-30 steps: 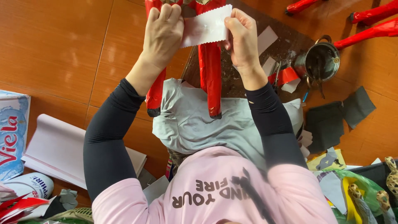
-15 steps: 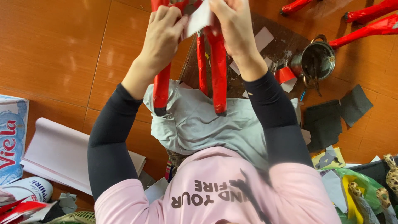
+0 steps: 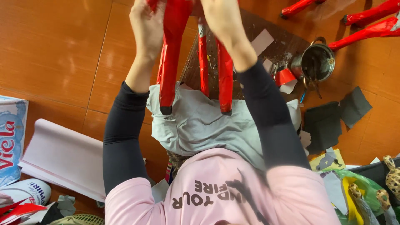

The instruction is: Cutting paper strips with pinking shears and wrapping them around a red-taped structural frame to create a decoration.

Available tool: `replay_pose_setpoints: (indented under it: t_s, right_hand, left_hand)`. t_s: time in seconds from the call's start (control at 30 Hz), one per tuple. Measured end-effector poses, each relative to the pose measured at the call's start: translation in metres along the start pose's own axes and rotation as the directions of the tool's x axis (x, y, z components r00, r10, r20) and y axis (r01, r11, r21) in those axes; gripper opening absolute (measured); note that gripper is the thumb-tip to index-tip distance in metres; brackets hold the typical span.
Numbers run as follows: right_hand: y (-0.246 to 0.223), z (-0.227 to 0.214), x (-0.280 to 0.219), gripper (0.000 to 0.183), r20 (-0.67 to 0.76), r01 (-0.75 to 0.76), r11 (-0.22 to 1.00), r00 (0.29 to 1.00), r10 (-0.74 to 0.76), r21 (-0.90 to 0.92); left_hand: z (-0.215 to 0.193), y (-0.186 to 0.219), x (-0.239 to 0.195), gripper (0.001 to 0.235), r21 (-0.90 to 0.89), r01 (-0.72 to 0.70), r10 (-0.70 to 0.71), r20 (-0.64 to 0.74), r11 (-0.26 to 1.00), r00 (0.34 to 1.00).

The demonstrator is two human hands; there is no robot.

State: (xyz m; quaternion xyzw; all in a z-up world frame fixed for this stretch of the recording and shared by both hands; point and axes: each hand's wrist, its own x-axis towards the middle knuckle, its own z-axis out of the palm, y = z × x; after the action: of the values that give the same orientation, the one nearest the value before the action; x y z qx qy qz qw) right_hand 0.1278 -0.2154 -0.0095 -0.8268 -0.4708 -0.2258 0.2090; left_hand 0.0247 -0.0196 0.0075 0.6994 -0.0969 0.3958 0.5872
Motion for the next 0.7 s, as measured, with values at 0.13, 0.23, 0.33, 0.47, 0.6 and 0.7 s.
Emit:
replay_pose_setpoints:
  t_s: [0.13,0.23,0.33,0.47,0.6,0.7]
  right_hand:
    - [-0.035,0.021,-0.031,0.025,0.214,-0.447,0.693,0.891,0.4,0.566]
    - [-0.046,0.046,-0.046,0.052,0.25,-0.424,0.462,0.886,0.391,0.779]
    - [-0.047,0.05,-0.041,0.065,0.213,-0.381,0.484,0.906,0.366,0.788]
    - [-0.037,0.055,-0.031,0.053,0.315,-0.475,0.335,0.845,0.432,0.814]
    - [-0.031,0.05,-0.024,0.039,0.295,-0.427,0.253,0.854,0.429,0.868]
    - [-0.028,0.047,-0.019,0.03,0.278,-0.396,0.239,0.87,0.408,0.886]
  left_hand:
    - [-0.012,-0.039,-0.009,0.02,0.059,0.28,-0.279,-0.017,0.958,0.96]
    - [-0.01,-0.037,-0.008,0.023,0.078,0.268,-0.267,-0.015,0.96,0.963]
    - [-0.007,-0.03,-0.007,0.021,0.08,0.269,-0.269,-0.016,0.96,0.963]
    - [-0.012,-0.05,-0.007,0.021,0.016,0.346,-0.345,-0.053,0.938,0.937]
    - [-0.007,-0.065,0.0,0.012,-0.234,0.352,-0.368,-0.028,0.906,0.929]
    - [-0.004,-0.08,-0.001,0.011,-0.29,0.404,-0.43,-0.031,0.868,0.902]
